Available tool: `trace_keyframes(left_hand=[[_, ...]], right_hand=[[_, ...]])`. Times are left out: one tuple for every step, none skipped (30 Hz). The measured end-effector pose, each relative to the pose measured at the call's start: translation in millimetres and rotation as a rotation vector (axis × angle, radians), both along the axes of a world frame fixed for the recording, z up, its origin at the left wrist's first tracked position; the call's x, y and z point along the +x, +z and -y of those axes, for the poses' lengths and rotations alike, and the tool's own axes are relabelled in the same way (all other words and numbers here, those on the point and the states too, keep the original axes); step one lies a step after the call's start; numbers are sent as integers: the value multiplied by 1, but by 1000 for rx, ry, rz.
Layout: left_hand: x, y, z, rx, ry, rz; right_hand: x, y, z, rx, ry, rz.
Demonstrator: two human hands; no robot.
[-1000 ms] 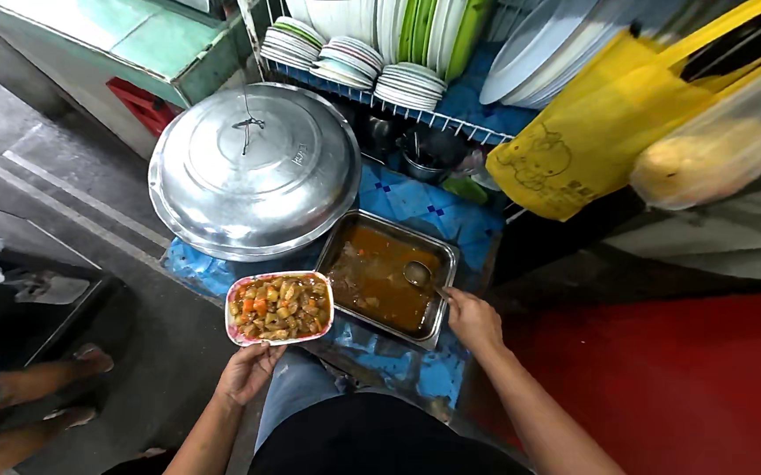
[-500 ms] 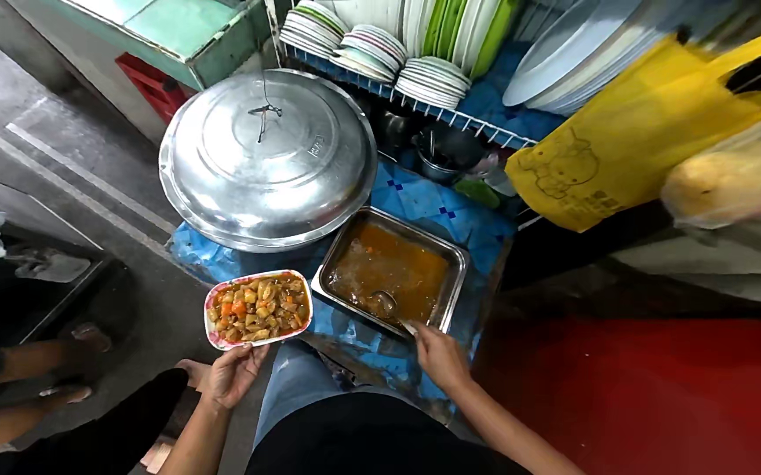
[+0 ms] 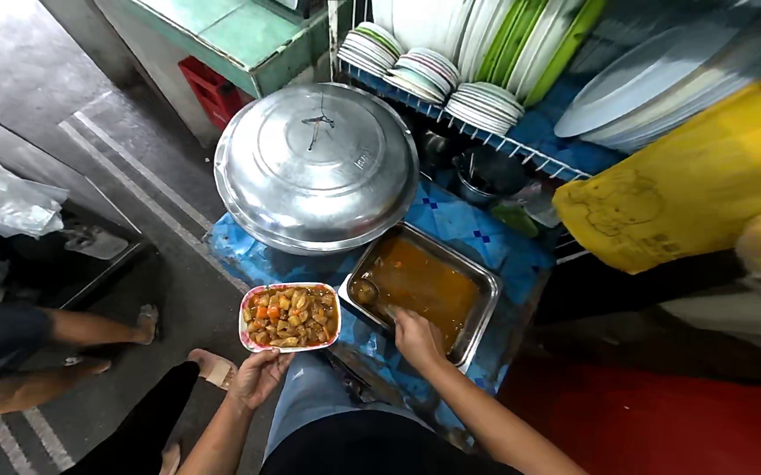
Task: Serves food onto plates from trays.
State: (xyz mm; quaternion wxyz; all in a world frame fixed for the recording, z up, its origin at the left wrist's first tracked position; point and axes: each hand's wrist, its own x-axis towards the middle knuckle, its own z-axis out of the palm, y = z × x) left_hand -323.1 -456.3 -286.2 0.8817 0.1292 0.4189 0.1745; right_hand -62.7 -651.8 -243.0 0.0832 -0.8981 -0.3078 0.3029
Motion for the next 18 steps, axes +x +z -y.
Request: trace_keyframes(left_hand=[[-2,-1,1,-5,4,-5],[-4,-4,2,-6,2,-1],[-6,-6,3,-3,-9,13],[-8,-8,4,-4,-19,18],[-8,-9,5,-7,-26,18],[-8,-9,5,-11,-34,13],[-7,-9,6,-11,-43,5],[-6,-9,6,-9,-53,-1],[-4,-9,5,-5,-67,-8],[-1,-9,5,0,-85,-12],[2,-10,5,2,-97,-13],[5,-10,4,3,-108,-9],[8,-11,4,1,-118,-2],[11,-11,4,-1,-129,3],[14,-11,4,-4,-140,11],[18,-11,4,-10,-153,26],[21,-12,4,-13,-167,37],[25,-12,4,-14,-182,45]], right_hand=[[1,-2,2,29,12,19],[1,-5,5,73,22,38],[2,-8,8,118,24,45],[3,-11,10,167,18,49],[4,-13,12,209,-2,34],[5,-13,14,238,-36,-7],[8,-14,15,264,-84,-66],[11,-17,16,287,-135,-141],[14,-22,17,321,-185,-213],[17,-28,20,373,-226,-268],[18,-36,23,436,-256,-301],[19,-42,26,494,-276,-319],[20,-46,29,542,-291,-324],[20,-49,32,584,-302,-316],[21,-49,34,619,-310,-304],[22,-46,35,646,-316,-287],[24,-41,36,660,-322,-272],[26,-34,37,673,-324,-251]])
